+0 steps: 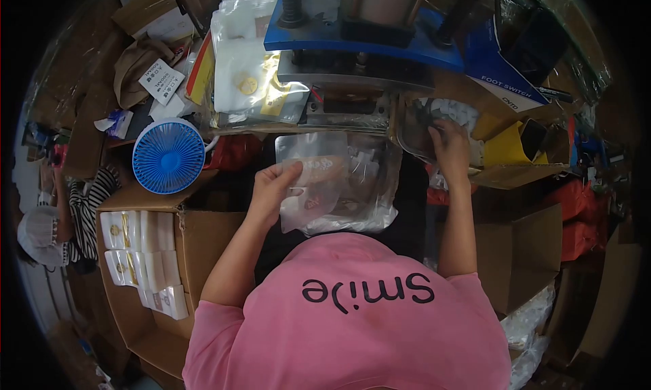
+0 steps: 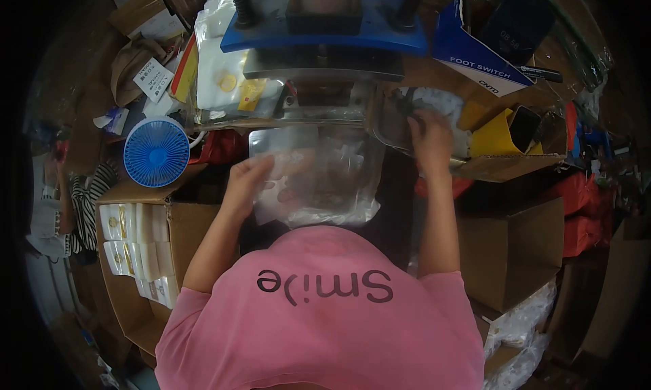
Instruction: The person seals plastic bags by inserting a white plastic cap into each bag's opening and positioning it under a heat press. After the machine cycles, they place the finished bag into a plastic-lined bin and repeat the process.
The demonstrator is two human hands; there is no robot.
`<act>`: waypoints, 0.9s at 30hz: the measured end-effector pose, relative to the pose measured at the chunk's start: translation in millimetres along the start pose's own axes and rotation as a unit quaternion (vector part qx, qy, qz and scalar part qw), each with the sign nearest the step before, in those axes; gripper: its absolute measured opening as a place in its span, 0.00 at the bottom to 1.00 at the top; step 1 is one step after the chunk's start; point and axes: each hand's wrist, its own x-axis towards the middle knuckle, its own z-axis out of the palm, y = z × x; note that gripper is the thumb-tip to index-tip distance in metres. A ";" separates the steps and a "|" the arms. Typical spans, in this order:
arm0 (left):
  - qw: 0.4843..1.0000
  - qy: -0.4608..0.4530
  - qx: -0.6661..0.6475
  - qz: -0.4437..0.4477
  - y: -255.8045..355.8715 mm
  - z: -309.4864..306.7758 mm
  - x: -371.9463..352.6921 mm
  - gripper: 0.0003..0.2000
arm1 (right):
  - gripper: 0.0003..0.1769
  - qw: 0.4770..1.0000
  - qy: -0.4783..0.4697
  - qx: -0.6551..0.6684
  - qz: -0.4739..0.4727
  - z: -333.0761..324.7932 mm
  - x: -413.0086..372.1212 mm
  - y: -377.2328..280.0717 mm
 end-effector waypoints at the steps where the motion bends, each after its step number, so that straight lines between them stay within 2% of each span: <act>1: 1.000 0.007 -0.009 0.016 4.5 -1.5 1.7 0.11 | 0.11 1.000 0.003 0.013 0.002 1.8 -0.3 -4.1; 5: 0.998 0.022 -0.030 0.044 21.4 -2.7 12.2 0.11 | 0.10 0.999 0.018 0.038 -0.014 6.3 -3.4 -5.1; 8: 0.985 0.089 0.047 0.141 38.6 -1.6 24.4 0.09 | 0.10 0.999 0.006 0.041 -0.010 4.1 -5.7 -6.5; 9: 0.985 0.090 0.048 0.140 42.3 -5.1 36.0 0.09 | 0.10 0.999 0.005 0.042 -0.008 3.3 -6.9 -7.7; 11: 0.973 0.036 0.174 0.145 50.1 -17.4 60.5 0.08 | 0.09 0.999 0.004 0.041 -0.008 2.5 -7.7 -10.4; 14: 0.969 0.031 0.192 0.155 64.4 21.4 74.2 0.08 | 0.08 0.999 0.005 0.050 -0.002 3.5 -7.9 -11.0; 16: 0.952 0.020 0.250 0.174 60.7 49.4 82.2 0.09 | 0.08 0.999 0.013 0.047 -0.006 4.9 -8.6 -10.1; 18: 0.982 -0.107 0.154 0.037 50.1 80.3 70.6 0.10 | 0.08 0.999 0.019 0.043 -0.009 4.7 -10.0 -9.6; 19: 0.981 -0.109 0.155 0.038 47.1 89.3 61.1 0.10 | 0.08 0.998 0.017 0.054 -0.008 3.7 -9.1 -9.8; 21: 0.946 -0.245 0.207 -0.047 39.9 100.3 41.6 0.10 | 0.08 0.998 0.016 0.064 -0.003 1.7 -8.8 -9.6; 22: 0.945 -0.247 0.209 -0.049 35.8 97.2 37.7 0.10 | 0.08 0.998 0.018 0.068 -0.004 1.2 -9.0 -9.9; 24: 0.980 -0.140 0.140 -0.007 27.8 78.9 35.9 0.10 | 0.09 0.997 0.019 0.073 -0.002 0.1 -6.9 -13.3; 26: 0.994 -0.071 0.078 0.023 22.6 55.7 40.1 0.11 | 0.12 0.989 0.044 0.125 -0.073 -1.8 1.9 -22.3; 27: 0.994 -0.076 0.080 0.009 16.8 39.0 44.1 0.11 | 0.12 0.989 0.044 0.125 -0.070 -2.8 7.2 -29.1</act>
